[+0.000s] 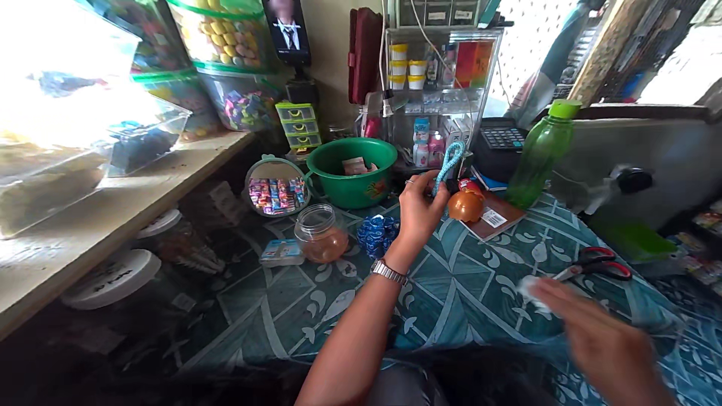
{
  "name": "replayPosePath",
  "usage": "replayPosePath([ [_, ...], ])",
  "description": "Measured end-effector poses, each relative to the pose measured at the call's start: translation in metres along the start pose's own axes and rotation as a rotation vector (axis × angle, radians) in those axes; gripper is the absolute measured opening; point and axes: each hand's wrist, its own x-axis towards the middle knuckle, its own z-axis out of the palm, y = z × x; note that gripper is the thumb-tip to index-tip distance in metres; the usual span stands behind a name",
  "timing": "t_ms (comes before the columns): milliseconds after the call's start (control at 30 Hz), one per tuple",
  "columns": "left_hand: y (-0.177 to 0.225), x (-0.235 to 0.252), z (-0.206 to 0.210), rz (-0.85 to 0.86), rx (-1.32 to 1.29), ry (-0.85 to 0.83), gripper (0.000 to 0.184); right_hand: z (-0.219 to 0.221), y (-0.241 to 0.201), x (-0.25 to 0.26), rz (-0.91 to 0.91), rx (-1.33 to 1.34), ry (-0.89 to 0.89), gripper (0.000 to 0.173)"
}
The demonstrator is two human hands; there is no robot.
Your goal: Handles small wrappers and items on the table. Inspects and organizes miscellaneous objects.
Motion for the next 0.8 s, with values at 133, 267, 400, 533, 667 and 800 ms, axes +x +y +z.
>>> replayPosePath([
  [133,-0.009,0.003,0.003,-0.007,0.026,-0.029,0.028,0.085,-0.039,0.041,-0.107,0.250,-0.572,0.049],
  [267,-0.011,0.005,0.001,-0.034,0.038,-0.033,0.027,0.115,-0.029,0.106,-0.073,0.056,-0.873,0.061],
  [400,-0.013,0.004,0.001,-0.046,0.055,-0.063,0.028,0.134,0.026,0.144,0.023,0.012,-0.799,0.060],
  [533,-0.014,0.003,0.001,-0.045,0.055,-0.068,0.029,0.118,0.041,0.129,0.132,-0.046,-0.776,0.064],
  [667,-0.010,0.003,0.001,-0.046,0.042,-0.057,0.028,0.081,0.026,0.078,0.124,0.028,-0.742,0.058],
  [800,-0.006,0.002,0.004,-0.030,0.030,-0.072,0.029,0.051,0.031,0.009,-0.084,0.143,-0.491,0.050],
])
